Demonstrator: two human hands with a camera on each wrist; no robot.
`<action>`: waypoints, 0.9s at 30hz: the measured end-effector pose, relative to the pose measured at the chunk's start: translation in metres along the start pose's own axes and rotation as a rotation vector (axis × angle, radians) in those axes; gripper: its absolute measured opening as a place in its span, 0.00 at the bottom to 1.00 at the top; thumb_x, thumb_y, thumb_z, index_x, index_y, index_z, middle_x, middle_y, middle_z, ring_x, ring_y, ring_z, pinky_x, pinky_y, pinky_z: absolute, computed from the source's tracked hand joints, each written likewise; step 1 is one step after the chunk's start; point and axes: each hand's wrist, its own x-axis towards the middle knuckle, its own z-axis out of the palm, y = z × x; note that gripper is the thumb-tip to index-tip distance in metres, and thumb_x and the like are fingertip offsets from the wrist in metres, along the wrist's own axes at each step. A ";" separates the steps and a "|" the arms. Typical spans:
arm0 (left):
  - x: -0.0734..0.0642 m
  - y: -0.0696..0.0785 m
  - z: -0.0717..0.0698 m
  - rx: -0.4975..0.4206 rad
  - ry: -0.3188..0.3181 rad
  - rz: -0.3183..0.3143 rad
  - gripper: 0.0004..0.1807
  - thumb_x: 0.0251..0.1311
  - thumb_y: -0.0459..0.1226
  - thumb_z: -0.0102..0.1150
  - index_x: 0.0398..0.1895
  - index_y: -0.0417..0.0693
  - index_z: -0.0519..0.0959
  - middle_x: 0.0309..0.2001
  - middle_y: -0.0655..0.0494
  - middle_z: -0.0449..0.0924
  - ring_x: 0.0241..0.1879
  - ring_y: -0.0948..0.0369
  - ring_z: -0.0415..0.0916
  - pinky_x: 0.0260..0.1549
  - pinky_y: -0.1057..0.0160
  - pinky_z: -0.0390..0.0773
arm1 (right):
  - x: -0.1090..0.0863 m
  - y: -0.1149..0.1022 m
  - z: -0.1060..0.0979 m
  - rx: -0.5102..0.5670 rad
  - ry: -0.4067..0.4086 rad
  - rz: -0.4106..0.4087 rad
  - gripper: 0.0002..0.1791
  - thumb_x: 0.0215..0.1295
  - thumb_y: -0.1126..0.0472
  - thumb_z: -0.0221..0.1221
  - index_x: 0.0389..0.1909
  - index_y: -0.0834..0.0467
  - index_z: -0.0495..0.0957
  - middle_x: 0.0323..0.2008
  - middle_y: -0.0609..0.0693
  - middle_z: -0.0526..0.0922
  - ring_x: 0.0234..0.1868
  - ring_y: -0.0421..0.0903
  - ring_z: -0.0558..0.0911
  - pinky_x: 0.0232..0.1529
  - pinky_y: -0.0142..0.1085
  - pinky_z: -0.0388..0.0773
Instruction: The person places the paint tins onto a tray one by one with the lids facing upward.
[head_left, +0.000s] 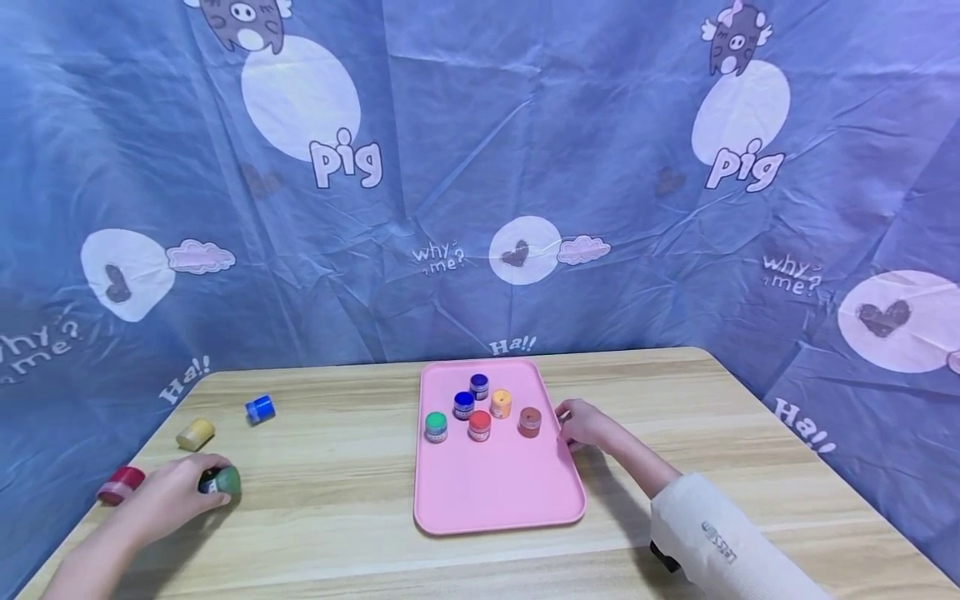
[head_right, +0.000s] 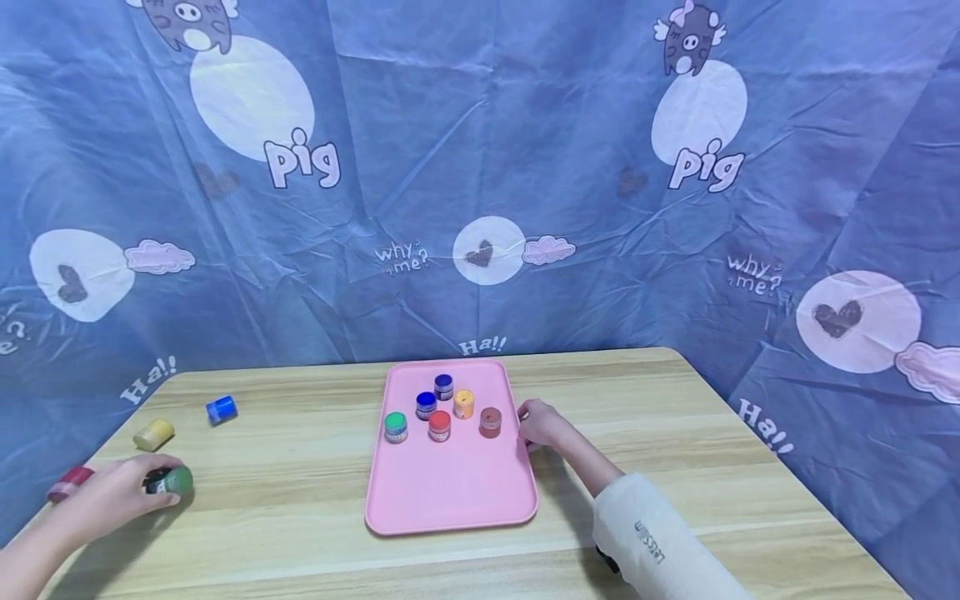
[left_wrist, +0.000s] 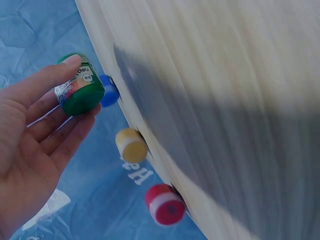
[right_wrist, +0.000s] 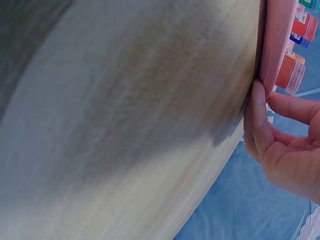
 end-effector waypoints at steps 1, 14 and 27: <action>0.001 0.002 0.001 -0.003 -0.006 0.002 0.21 0.41 0.37 0.70 0.38 0.34 0.78 0.35 0.42 0.78 0.35 0.44 0.75 0.33 0.43 0.73 | 0.000 0.000 0.000 0.000 0.003 0.000 0.22 0.43 0.82 0.51 0.45 0.76 0.66 0.33 0.60 0.74 0.24 0.47 0.78 0.27 0.38 0.80; 0.010 0.036 0.003 -0.036 0.053 0.055 0.20 0.41 0.35 0.70 0.38 0.35 0.78 0.35 0.45 0.78 0.35 0.49 0.75 0.34 0.47 0.75 | -0.005 -0.001 0.000 -0.002 0.014 -0.043 0.21 0.43 0.82 0.49 0.44 0.77 0.66 0.31 0.61 0.74 0.24 0.46 0.76 0.27 0.37 0.80; 0.025 0.072 0.011 -0.108 0.061 0.059 0.18 0.42 0.34 0.69 0.39 0.36 0.78 0.35 0.49 0.77 0.32 0.55 0.74 0.29 0.54 0.75 | -0.003 0.000 -0.001 0.005 0.001 -0.011 0.23 0.43 0.82 0.50 0.46 0.77 0.66 0.33 0.61 0.74 0.25 0.47 0.77 0.28 0.39 0.80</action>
